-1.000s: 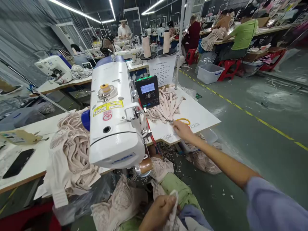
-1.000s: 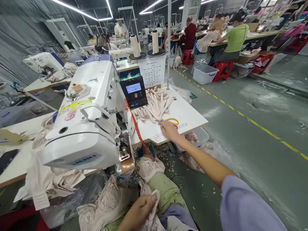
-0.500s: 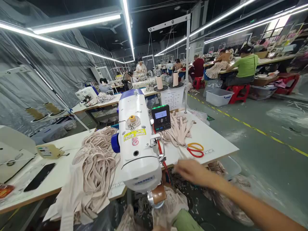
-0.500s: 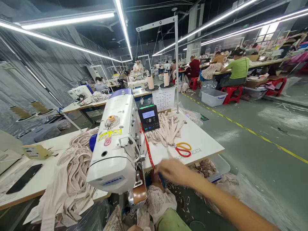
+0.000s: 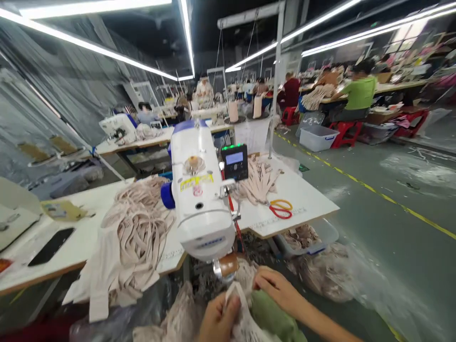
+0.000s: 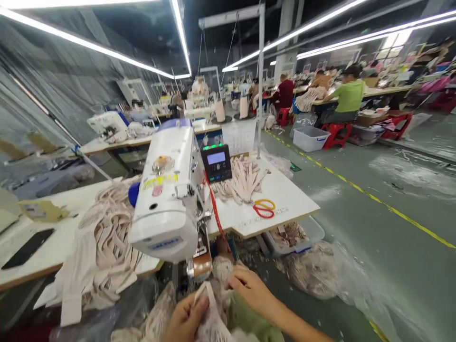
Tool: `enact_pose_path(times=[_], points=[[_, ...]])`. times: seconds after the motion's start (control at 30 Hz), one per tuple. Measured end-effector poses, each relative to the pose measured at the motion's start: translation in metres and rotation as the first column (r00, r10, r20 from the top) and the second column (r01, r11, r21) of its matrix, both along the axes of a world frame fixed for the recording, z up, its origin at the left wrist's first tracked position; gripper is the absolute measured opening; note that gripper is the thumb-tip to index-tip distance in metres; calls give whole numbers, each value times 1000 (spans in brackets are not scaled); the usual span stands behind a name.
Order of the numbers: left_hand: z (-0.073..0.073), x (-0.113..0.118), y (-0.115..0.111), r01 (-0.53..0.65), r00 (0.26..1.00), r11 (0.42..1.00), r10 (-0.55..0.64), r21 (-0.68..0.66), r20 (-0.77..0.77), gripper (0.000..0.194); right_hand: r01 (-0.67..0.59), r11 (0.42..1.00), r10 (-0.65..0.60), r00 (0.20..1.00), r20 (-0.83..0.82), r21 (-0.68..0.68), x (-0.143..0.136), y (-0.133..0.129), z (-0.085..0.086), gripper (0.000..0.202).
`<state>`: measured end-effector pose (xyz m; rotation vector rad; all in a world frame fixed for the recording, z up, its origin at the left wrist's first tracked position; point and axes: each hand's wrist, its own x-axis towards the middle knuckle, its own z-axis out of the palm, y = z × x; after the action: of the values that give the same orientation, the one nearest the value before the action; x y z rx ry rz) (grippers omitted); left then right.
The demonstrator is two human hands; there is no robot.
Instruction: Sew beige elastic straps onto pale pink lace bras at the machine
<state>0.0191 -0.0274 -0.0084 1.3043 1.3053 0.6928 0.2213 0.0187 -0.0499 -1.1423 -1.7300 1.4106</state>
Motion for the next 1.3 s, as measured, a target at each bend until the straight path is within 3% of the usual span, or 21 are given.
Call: enact_pose_path(times=[0.07, 0.13, 0.27, 0.33, 0.37, 0.43, 0.57, 0.67, 0.8, 0.97, 1.1, 1.17, 1.23, 1.3], points=[[0, 5, -3, -15, 999, 999, 17, -44, 52, 62, -166, 961, 142, 983, -118, -223, -12, -12, -10, 61], [-1, 11, -6, -3, 995, 996, 12, -88, 102, 55, -224, 892, 136, 961, -239, -392, -25, -19, -14, 62], [-1, 12, -9, -10, 997, 996, 17, -91, 78, 43, -84, 764, -241, 883, -403, -640, -29, -8, -8, 47], [-1, 8, -10, -36, 999, 998, 38, -59, 22, 40, 33, 753, -398, 818, -415, -658, -18, 4, 1, 45], [-1, 6, -10, -47, 999, 998, 47, -42, 1, 39, 60, 757, -422, 805, -417, -651, -11, 9, 6, 43], [-1, 2, -11, -59, 998, 998, 59, -8, -24, 38, 9, 784, -343, 840, -421, -621, 1, 15, 16, 41], [0, 1, -8, -40, 995, 998, 45, 57, -85, 37, -232, 856, 55, 929, -367, -461, 0, 8, 33, 37], [2, 2, -7, -5, 991, 993, 21, 121, -130, 39, -280, 921, 221, 948, -231, -270, -12, 0, 42, 34], [-3, 3, -11, 2, 994, 923, 42, 385, -105, 30, -192, 973, 172, 973, -157, -126, -17, 3, 48, 33], [-20, 8, -17, -94, 973, 851, 189, 517, -133, 22, -211, 940, 135, 952, -274, -269, -17, 31, 49, 41], [-15, 2, -5, 91, 929, 737, 180, 670, -324, 30, -212, 936, 147, 960, -237, -282, -17, 61, 48, 40], [-6, -4, 5, 143, 897, 737, 186, 661, -401, 31, -168, 965, 138, 978, -159, -199, -18, 75, 47, 34], [2, -6, 12, 95, 886, 779, 217, 619, -410, 30, -103, 994, 103, 995, -14, -18, -23, 88, 43, 27], [9, -7, 17, 41, 891, 824, 225, 565, -393, 30, -66, 982, 46, 992, 114, 177, -30, 97, 38, 20]])
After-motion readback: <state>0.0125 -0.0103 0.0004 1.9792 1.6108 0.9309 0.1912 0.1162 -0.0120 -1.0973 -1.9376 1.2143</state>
